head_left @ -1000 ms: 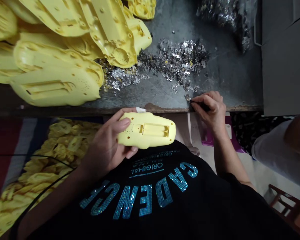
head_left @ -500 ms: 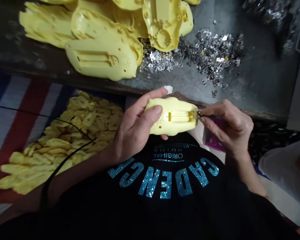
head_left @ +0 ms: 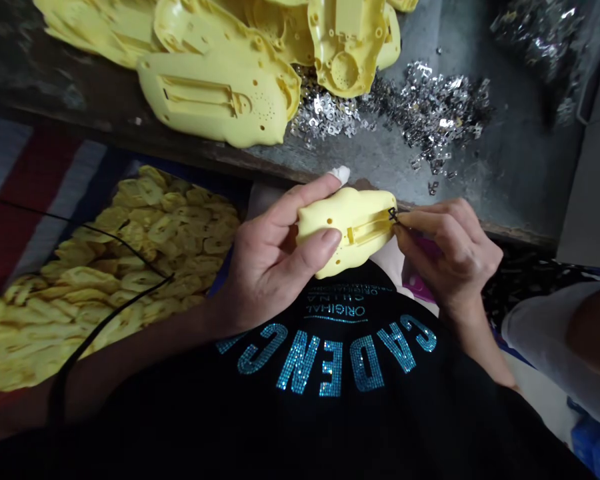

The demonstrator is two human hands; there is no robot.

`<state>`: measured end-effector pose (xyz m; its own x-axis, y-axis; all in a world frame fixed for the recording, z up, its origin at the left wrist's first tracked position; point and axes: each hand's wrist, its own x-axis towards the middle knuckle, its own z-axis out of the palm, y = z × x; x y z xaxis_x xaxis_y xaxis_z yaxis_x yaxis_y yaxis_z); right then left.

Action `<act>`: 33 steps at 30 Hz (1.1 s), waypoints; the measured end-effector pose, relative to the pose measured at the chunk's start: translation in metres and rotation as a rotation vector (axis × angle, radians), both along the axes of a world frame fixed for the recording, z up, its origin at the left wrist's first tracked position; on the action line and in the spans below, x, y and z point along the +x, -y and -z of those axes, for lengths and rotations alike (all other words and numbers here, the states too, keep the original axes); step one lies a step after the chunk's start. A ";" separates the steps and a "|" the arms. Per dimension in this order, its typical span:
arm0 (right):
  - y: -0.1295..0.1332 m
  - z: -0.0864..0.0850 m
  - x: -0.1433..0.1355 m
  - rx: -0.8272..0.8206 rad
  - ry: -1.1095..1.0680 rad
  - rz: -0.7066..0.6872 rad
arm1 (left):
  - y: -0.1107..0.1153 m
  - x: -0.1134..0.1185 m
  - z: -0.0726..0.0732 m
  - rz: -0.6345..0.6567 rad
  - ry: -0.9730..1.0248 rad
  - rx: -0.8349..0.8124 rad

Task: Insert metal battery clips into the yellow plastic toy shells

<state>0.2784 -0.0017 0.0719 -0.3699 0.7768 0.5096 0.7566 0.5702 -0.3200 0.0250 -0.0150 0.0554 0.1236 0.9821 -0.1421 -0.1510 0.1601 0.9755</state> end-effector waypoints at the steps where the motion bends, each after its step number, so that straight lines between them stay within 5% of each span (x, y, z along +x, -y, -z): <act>1: 0.001 -0.001 0.000 -0.014 0.007 0.001 | 0.000 0.000 0.001 0.002 -0.024 0.026; 9: 0.001 0.006 0.000 0.084 -0.049 0.003 | -0.003 0.001 0.020 0.035 -0.017 0.411; 33: 0.002 0.011 -0.002 0.149 -0.059 0.039 | -0.002 0.003 0.019 0.034 -0.013 0.391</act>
